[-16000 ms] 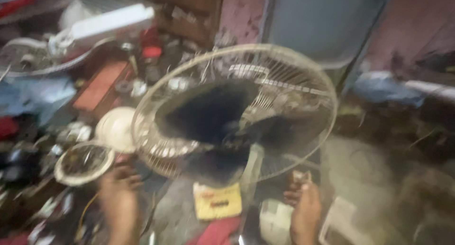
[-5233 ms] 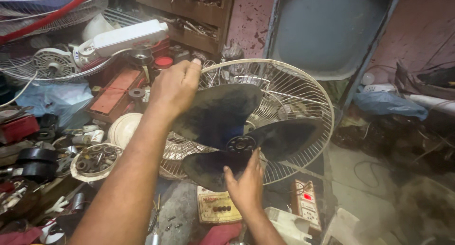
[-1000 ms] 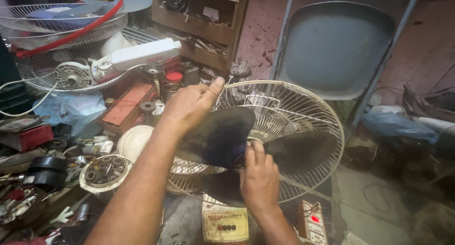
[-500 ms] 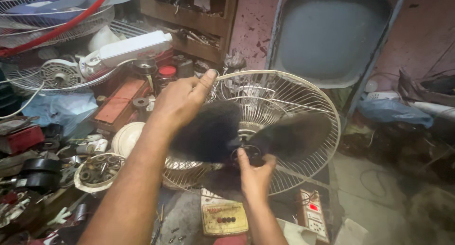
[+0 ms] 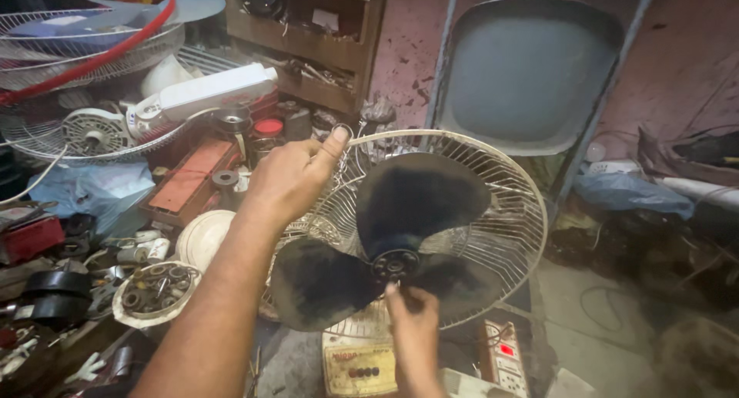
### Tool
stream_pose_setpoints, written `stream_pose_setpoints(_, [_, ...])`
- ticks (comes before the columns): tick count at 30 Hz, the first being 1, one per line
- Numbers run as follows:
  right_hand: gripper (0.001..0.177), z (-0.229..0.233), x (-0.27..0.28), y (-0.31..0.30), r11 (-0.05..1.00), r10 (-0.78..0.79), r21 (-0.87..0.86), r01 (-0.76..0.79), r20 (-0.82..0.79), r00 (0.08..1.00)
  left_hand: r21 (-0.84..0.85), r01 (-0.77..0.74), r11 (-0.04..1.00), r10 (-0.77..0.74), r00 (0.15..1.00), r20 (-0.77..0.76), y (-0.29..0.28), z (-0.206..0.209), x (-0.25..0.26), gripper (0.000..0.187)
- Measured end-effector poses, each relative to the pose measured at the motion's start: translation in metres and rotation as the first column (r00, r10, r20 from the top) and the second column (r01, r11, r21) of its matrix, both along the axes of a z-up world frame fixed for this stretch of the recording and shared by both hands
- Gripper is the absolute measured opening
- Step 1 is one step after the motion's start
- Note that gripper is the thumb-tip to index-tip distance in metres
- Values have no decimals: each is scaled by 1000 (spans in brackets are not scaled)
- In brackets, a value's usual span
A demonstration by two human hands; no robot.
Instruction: The person repairs a fan by rotating the fan blades by hand, powering on the fan to test it, and adjusting the fan blades and grill.
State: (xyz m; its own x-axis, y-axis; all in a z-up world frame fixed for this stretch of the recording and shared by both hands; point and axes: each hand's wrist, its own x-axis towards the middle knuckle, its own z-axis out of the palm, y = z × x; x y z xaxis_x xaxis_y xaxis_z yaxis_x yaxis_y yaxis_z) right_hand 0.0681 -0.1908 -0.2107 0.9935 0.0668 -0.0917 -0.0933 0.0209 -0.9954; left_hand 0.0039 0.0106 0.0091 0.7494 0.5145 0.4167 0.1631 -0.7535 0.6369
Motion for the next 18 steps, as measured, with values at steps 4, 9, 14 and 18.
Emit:
stream_pose_setpoints(4, [72,15,-14,-12,943,-91,-213,255,571,816,-42,6,999,-6,1000,3,-2,0,-2,79])
stream_pose_setpoints(9, [75,56,5,-8,776,55,-454,437,740,671,-14,8,1000,-7,999,44,-3,1,-2,78])
stream_pose_setpoints(14, [72,58,14,-12,764,41,-472,441,717,696,0,-4,1000,4,1000,28,-1,-2,1,79])
stream_pose_setpoints(18, [75,45,24,-13,779,-5,-393,488,776,631,-4,-12,1000,12,1000,18,0,-3,1,81])
